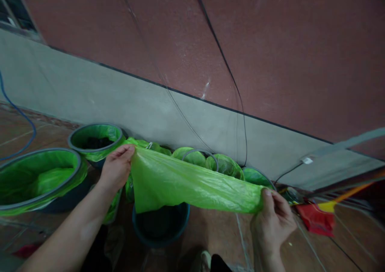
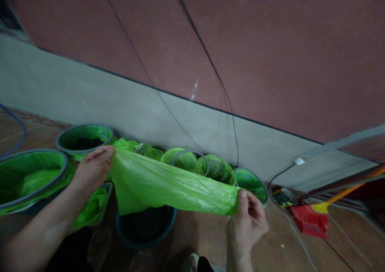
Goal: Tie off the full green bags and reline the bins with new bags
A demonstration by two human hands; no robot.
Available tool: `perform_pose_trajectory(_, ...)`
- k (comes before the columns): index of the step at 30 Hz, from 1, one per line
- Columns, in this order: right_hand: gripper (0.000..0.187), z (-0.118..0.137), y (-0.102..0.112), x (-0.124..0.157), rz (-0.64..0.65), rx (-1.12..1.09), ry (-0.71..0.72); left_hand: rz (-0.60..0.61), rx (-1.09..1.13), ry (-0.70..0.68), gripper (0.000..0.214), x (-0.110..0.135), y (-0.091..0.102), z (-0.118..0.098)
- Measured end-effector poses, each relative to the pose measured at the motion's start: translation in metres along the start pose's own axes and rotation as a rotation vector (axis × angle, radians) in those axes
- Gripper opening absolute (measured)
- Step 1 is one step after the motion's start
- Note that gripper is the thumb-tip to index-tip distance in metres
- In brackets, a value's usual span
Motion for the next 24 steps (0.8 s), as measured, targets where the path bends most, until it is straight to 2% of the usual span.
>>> perform_pose_trajectory(7, 0.03, 0.01, 0.0, 0.004, -0.02, 0.026, 0.061, -0.078, -0.264, -0.127, 0.016, -0.001, 0.007, -0.001)
perform_pose_trajectory(9, 0.029, 0.011, -0.007, 0.01, 0.026, 0.059, 0.06, -0.181, -0.428, -0.183, 0.01, -0.002, 0.015, -0.005)
perform_pose_trajectory(11, 0.027, 0.011, -0.02, 0.022, 0.118, 0.082, 0.044, -0.281, -0.627, -0.33, 0.018, 0.006, 0.016, -0.019)
perform_pose_trajectory(13, 0.024, 0.012, -0.038, 0.04, 0.246, 0.087, 0.018, -0.273, -0.752, -0.533, 0.036, 0.026, -0.001, -0.035)
perform_pose_trajectory(14, 0.023, 0.012, -0.047, 0.05, 0.318, 0.086, 0.0, -0.186, -0.774, -0.614, 0.042, 0.039, -0.017, -0.04)
perform_pose_trajectory(15, 0.022, 0.012, -0.057, 0.061, 0.394, 0.084, -0.018, -0.121, -0.757, -0.678, 0.039, 0.053, -0.031, -0.044)
perform_pose_trajectory(19, 0.016, 0.014, -0.092, 0.101, 0.671, 0.053, -0.07, 0.473, -0.746, -0.67, 0.042, 0.107, -0.101, -0.026)
perform_pose_trajectory(21, 0.016, 0.016, -0.104, 0.114, 0.779, 0.036, -0.087, 0.657, -0.74, -0.629, 0.041, 0.123, -0.117, -0.013)
perform_pose_trajectory(24, 0.018, 0.018, -0.113, 0.127, 0.904, 0.037, -0.133, 0.717, -0.72, -0.578, 0.03, 0.12, -0.118, -0.001)
Point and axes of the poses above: each hand's wrist, its own x-axis away from the middle knuckle, its own y-axis out of the back of the hand, z = x × y, the point moved 7 cm from there along -x, towards the middle knuckle, and after that the axes turned 12 degrees about -x, right-handed, at the moved point
